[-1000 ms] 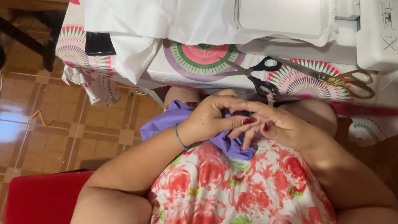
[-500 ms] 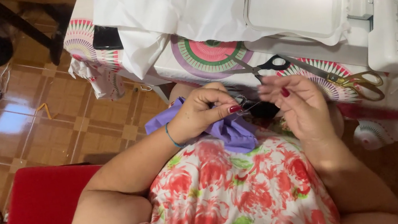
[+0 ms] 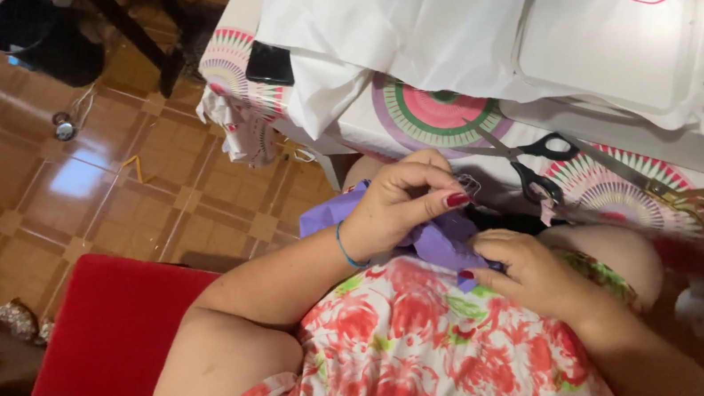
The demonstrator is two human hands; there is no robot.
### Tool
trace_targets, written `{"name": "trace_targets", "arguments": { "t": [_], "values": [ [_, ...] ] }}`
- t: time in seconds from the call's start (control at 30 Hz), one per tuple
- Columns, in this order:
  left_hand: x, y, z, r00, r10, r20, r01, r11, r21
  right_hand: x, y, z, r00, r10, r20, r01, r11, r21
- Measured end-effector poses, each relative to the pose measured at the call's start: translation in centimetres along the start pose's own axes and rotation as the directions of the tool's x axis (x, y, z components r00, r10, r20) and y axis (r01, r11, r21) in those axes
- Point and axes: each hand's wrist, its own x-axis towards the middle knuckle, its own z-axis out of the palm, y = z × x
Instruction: Trimming excess threads from a purple fabric piece and preparing it for placement in an embroidery machine.
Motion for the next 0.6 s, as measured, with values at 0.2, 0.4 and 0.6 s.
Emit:
{"name": "trace_targets", "arguments": {
  "t": [0.2, 0.4, 0.6],
  "values": [
    [2.6, 5.4, -11.1, 0.913, 0.326, -0.246, -0.213, 0.894, 0.394, -1.7, 3.7, 0.9, 0.976, 0.116, 0.185, -0.1, 0.991, -0.092],
    [6.4, 5.1, -27.9, 0.781, 0.534, -0.325, 0.176, 0.311, 0.934, -1.1, 3.7, 0.9, 0.976, 0.114, 0.183, -0.106, 0.993, -0.055],
    [7.4, 1.0, -32.9, 0.799, 0.269, -0.538, 0.506, 0.182, 0.843, -0.8, 4.0, 1.3, 0.985, 0.096, 0.142, -0.091, 0.995, -0.045]
  ]
}}
